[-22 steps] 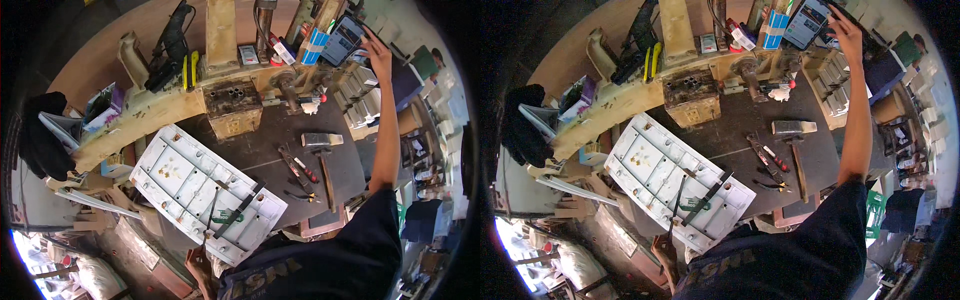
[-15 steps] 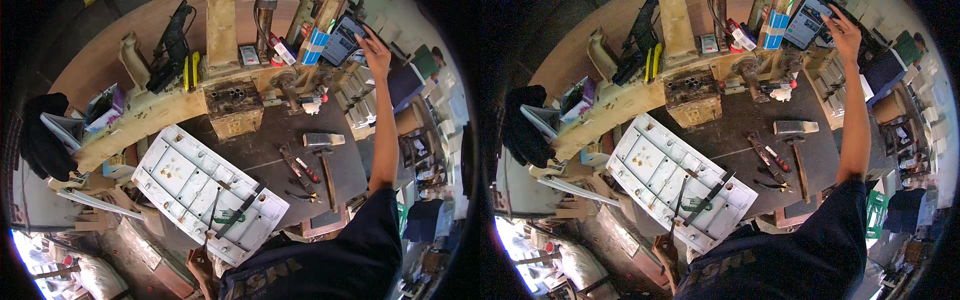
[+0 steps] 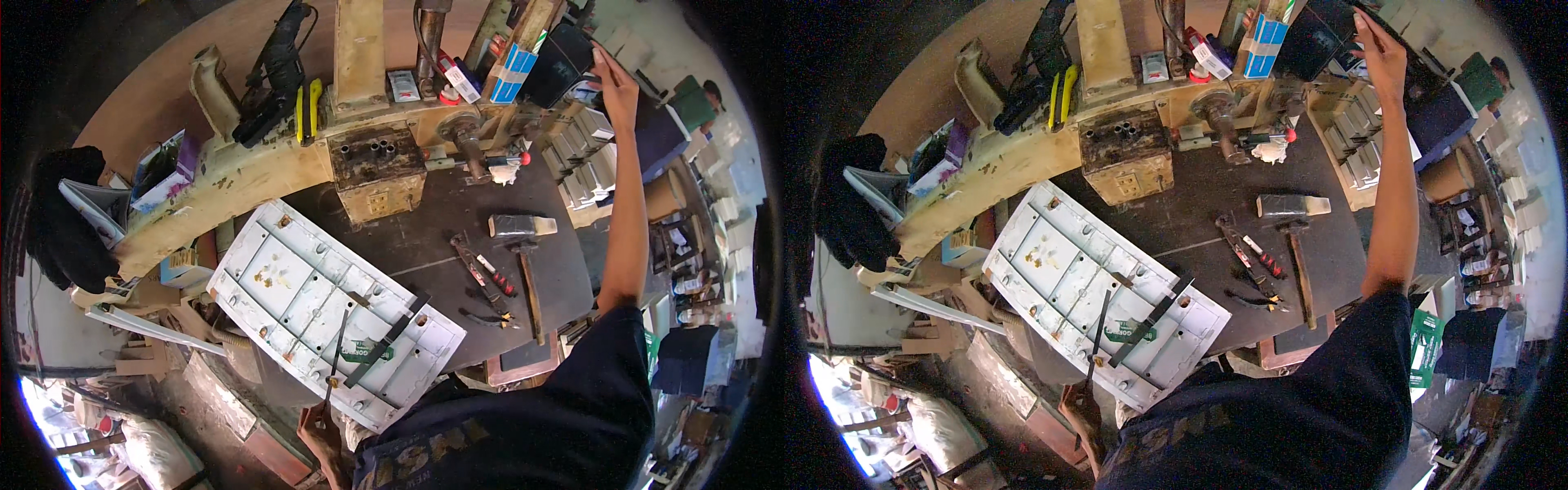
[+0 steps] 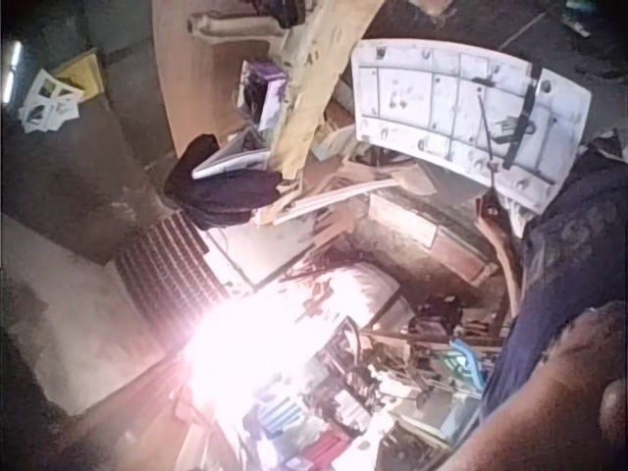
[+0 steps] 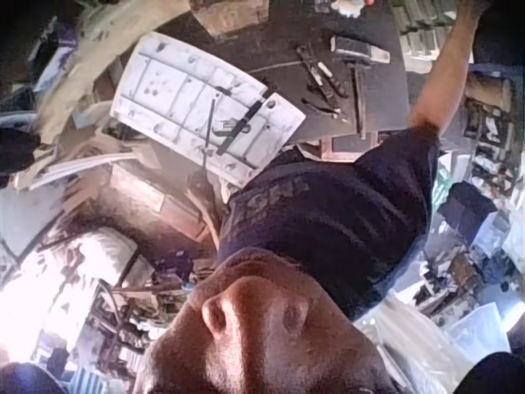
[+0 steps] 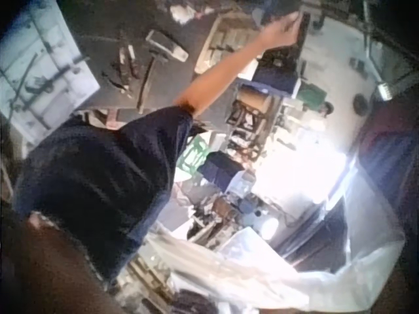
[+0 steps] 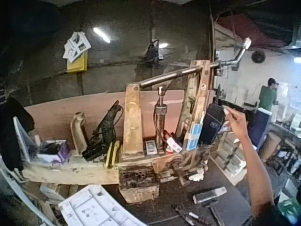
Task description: The person aligns a metal plate and a cylindrical component onto a white base. They use a bending machine to shape a long metal strip and then fit the strip into the base using pliers.
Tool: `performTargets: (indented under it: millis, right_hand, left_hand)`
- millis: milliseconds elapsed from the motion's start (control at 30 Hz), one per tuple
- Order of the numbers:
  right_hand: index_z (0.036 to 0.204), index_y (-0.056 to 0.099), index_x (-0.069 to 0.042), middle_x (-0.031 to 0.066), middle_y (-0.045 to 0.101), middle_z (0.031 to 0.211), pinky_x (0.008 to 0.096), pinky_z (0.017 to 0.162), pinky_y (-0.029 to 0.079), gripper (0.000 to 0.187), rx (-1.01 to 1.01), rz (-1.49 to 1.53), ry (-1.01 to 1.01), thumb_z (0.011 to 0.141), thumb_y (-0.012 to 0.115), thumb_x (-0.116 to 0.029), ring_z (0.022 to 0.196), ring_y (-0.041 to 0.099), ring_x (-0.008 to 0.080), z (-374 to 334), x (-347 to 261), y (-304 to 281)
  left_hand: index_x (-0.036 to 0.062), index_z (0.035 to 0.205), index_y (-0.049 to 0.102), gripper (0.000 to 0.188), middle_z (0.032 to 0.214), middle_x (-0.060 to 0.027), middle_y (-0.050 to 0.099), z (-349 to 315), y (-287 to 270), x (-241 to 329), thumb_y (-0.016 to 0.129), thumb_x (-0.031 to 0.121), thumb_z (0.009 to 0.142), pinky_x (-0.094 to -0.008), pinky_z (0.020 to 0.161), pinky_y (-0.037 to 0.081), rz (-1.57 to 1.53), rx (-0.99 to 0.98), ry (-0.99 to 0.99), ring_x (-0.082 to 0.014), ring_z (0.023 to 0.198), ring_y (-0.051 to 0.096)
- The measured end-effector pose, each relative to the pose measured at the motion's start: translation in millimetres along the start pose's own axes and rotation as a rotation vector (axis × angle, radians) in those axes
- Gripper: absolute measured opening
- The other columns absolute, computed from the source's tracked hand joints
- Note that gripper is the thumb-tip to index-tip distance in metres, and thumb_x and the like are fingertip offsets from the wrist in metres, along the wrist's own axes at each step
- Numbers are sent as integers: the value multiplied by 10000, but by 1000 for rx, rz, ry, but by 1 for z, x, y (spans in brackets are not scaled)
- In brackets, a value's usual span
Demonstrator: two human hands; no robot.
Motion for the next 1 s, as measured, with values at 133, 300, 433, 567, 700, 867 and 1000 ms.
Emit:
performTargets:
  millis: [133, 300, 433, 567, 700, 867, 1000]
  right_hand:
    - [1315, 706, -114, 35, 716, 1154, 233, 719, 577, 414, -34, 83, 87, 1000, 678, -380, 926, 671, 96, -1, 0, 1]
    - [1284, 729, -120, 22, 732, 1060, 232, 717, 573, 380, -1, -14, 43, 978, 718, -344, 850, 674, 86, 4, 4, -2]
    - [1268, 739, -122, 17, 735, 1013, 234, 716, 575, 366, -4, 8, 10, 968, 733, -332, 820, 672, 79, 5, 6, -1]
    - [1274, 730, -101, 54, 730, 1056, 256, 717, 591, 391, 29, 60, 65, 966, 732, -341, 852, 679, 107, 4, 10, -3]
    - [1282, 716, -71, 103, 716, 1107, 278, 720, 606, 419, 66, 148, 110, 964, 732, -343, 892, 694, 153, 4, 20, -4]
    - [1284, 712, -62, 127, 708, 1114, 284, 723, 607, 407, 35, 149, 106, 975, 720, -326, 913, 705, 171, 4, 18, -4]
    - [1295, 708, -73, 113, 707, 1121, 286, 729, 606, 404, 28, 160, 99, 977, 718, -323, 927, 705, 168, 3, 18, -5]
  left_hand:
    - [-10, 918, 741, 106, 796, -143, 655, 1, -1, 6, 709, -42, 822, -356, 617, 497, 20, -41, -9, -268, 678, 655]
    - [-12, 922, 744, 117, 818, -137, 663, 3, -2, 8, 698, -53, 824, -352, 626, 506, -8, -27, -56, -270, 688, 659]
    - [-15, 925, 745, 115, 814, -131, 660, 1, -1, -1, 701, -53, 826, -351, 626, 508, -16, -22, -55, -267, 692, 659]
    - [-21, 921, 743, 106, 792, -126, 641, -2, 0, -6, 709, -50, 824, -360, 608, 485, -16, -5, -27, -259, 665, 634]
    - [-18, 911, 745, 86, 762, -119, 620, -2, 1, -10, 724, -36, 830, -366, 592, 454, -29, 11, -20, -245, 647, 609]
    - [-17, 902, 743, 66, 746, -118, 615, -1, -2, -2, 731, -24, 838, -361, 599, 454, -1, 15, -46, -238, 652, 606]
    - [-13, 910, 743, 60, 746, -118, 619, -1, 2, -3, 722, -10, 853, -362, 605, 459, 30, -20, -17, -236, 643, 602]
Point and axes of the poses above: each hand's wrist, its own z-axis towards the middle knuckle, its own y-axis out of the palm, x = y × z, the point moved 8 cm from there along z, towards the middle knuckle
